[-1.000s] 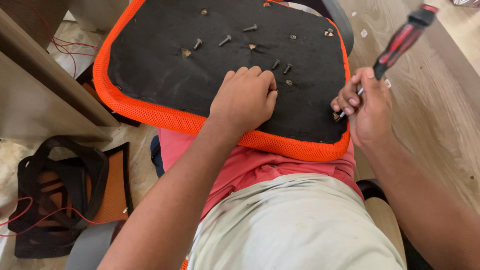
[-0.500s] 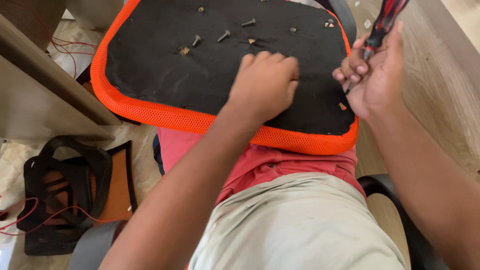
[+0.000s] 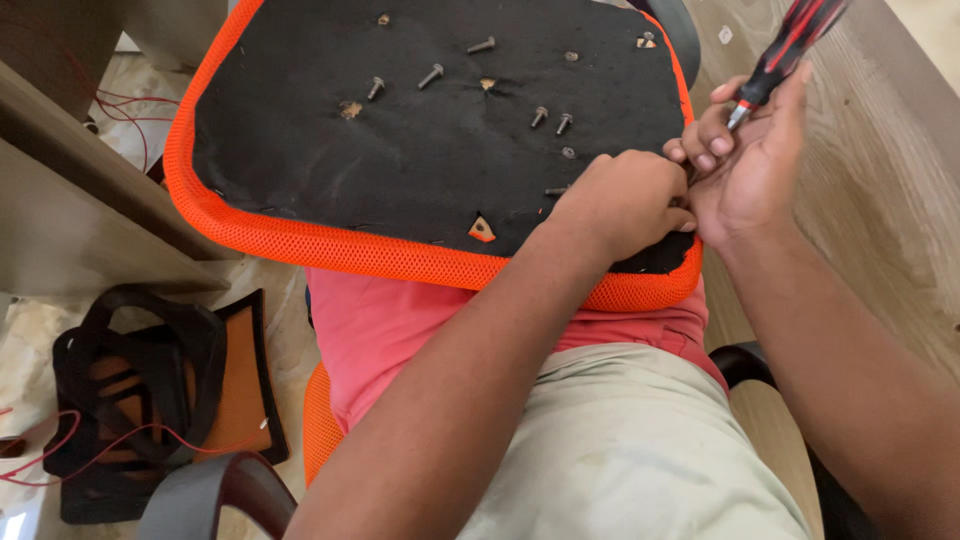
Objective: The person uses a screwdriver to tighten screws into the underside of an orange chair seat. The person holds the seat steady with one hand while turning the screwdriver with the other to secure the screws.
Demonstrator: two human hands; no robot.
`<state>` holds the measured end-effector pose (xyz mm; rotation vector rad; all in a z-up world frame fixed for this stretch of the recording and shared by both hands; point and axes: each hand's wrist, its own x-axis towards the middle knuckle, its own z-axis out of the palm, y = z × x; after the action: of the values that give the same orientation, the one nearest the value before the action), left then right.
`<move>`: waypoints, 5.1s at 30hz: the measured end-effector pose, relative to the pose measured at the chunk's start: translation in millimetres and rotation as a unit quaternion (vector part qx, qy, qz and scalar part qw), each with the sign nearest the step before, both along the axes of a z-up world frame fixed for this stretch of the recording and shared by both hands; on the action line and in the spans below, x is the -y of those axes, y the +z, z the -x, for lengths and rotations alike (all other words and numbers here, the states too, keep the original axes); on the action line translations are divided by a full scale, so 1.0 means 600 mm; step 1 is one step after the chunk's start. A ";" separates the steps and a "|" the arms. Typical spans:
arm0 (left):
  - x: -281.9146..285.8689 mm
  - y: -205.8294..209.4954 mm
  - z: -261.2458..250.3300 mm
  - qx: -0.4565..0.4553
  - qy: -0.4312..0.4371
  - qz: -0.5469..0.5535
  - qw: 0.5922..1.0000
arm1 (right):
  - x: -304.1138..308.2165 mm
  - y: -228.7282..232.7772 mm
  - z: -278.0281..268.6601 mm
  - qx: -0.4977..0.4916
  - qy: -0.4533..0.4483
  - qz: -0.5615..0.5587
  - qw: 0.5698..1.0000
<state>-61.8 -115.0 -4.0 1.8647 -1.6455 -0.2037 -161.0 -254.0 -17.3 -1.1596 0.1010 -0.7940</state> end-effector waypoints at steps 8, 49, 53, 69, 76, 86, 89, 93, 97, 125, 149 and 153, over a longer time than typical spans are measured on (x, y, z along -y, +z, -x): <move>-0.010 0.009 0.005 0.012 0.045 0.042 0.998 | -0.012 0.006 0.034 0.038 0.003 -0.010 0.999; -0.042 0.032 0.001 -0.144 0.018 0.028 0.989 | -0.055 0.101 0.060 -0.094 0.080 0.084 0.989; -0.044 0.034 0.004 -0.142 0.012 0.028 0.989 | -0.056 0.116 0.071 -0.169 0.067 0.143 0.973; -0.039 0.027 0.009 -0.070 0.017 0.075 0.995 | -0.053 0.087 0.081 -0.193 -0.032 0.200 0.960; -0.034 0.016 0.003 -0.056 0.004 0.080 0.995 | -0.056 0.087 0.076 -0.192 -0.048 0.209 0.958; -0.048 0.032 0.005 -0.120 0.001 0.071 0.990 | -0.054 0.102 0.067 -0.221 -0.041 0.236 0.945; -0.047 0.032 0.002 -0.100 -0.010 0.068 0.993 | -0.049 0.103 0.066 -0.220 -0.028 0.237 0.946; -0.042 0.027 0.004 -0.036 0.008 0.128 0.991 | -0.040 0.101 0.064 -0.221 -0.014 0.223 0.949; -0.033 0.019 0.004 -0.039 0.026 0.108 0.993 | -0.031 0.096 0.064 -0.237 -0.021 0.241 0.941; -0.036 0.029 0.011 -0.014 0.040 0.096 0.994 | -0.032 0.076 0.072 -0.196 0.001 0.220 0.956; -0.029 0.016 -0.002 -0.053 0.017 0.099 0.994 | -0.038 0.086 0.065 -0.233 -0.050 0.289 0.927; -0.030 0.016 -0.002 -0.047 0.012 0.101 0.994 | -0.039 0.086 0.065 -0.223 -0.046 0.293 0.928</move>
<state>-60.6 -97.0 5.6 1.6977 -1.5200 -0.1080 -200.1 -230.6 34.4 -1.9089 0.3133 -0.6423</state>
